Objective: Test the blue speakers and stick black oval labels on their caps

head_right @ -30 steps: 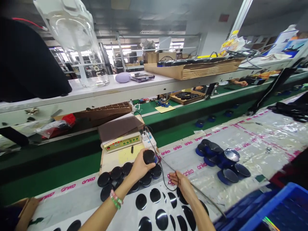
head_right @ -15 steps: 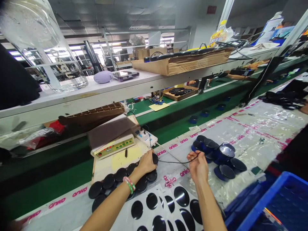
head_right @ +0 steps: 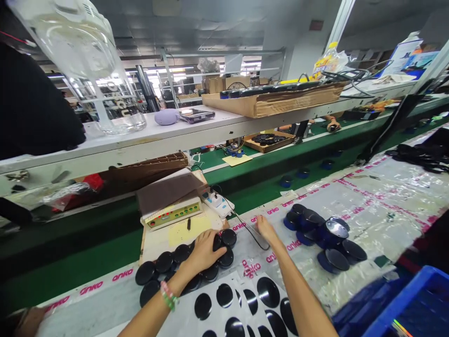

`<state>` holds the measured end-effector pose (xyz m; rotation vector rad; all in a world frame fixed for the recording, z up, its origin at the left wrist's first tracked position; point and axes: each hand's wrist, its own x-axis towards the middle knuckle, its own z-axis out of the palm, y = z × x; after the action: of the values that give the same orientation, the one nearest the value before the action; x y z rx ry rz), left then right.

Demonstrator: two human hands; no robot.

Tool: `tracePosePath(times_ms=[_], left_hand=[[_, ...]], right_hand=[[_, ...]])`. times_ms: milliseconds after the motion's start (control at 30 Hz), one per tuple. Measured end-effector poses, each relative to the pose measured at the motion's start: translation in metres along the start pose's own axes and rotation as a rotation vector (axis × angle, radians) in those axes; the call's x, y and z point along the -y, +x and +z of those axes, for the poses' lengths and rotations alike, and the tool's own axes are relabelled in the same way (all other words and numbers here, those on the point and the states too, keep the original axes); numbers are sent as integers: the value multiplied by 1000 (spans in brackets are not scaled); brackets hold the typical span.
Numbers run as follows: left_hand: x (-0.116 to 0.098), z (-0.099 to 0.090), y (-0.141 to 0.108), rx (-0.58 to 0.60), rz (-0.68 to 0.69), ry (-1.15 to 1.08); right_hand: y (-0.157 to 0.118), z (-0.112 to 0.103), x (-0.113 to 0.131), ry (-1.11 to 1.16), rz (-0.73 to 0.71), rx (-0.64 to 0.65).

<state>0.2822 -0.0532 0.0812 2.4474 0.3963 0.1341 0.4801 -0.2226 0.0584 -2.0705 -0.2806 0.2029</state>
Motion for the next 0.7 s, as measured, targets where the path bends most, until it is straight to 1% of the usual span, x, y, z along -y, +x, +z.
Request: tracePosePath(times_ms=[100,200,267,333,400,467,533,567,633,700], left_hand=[[35,-25,-44,-114,-69,-41],[76,-44,-88,-239,-174,-83],[101,-55,-117,-327,-243,-119],[122,-62,-146,-415,-316,-162],[138,-65,-173,-497,-398,-204],[147,-63,-194,-560,-476,-247],[153,-56,-205,-595,-524,-295],[155,-52,-206,-604,-534,-320],[161,-46,-198,-602,-528,-369],[168,-45,-183,-560,-491,-413]], right_hand=[[0,35,-14,-165,56,17],[-7,57,-18,-299,37,40],[-13,67,-15,-376,6,61],[-21,74,-11,-443,-44,96],[-29,77,-6,-503,-108,144],[-36,77,1,-558,-172,180],[-40,74,12,-601,-221,177],[-42,72,19,-613,-239,158],[-47,69,37,-613,-267,109],[-58,72,60,-582,-309,93]])
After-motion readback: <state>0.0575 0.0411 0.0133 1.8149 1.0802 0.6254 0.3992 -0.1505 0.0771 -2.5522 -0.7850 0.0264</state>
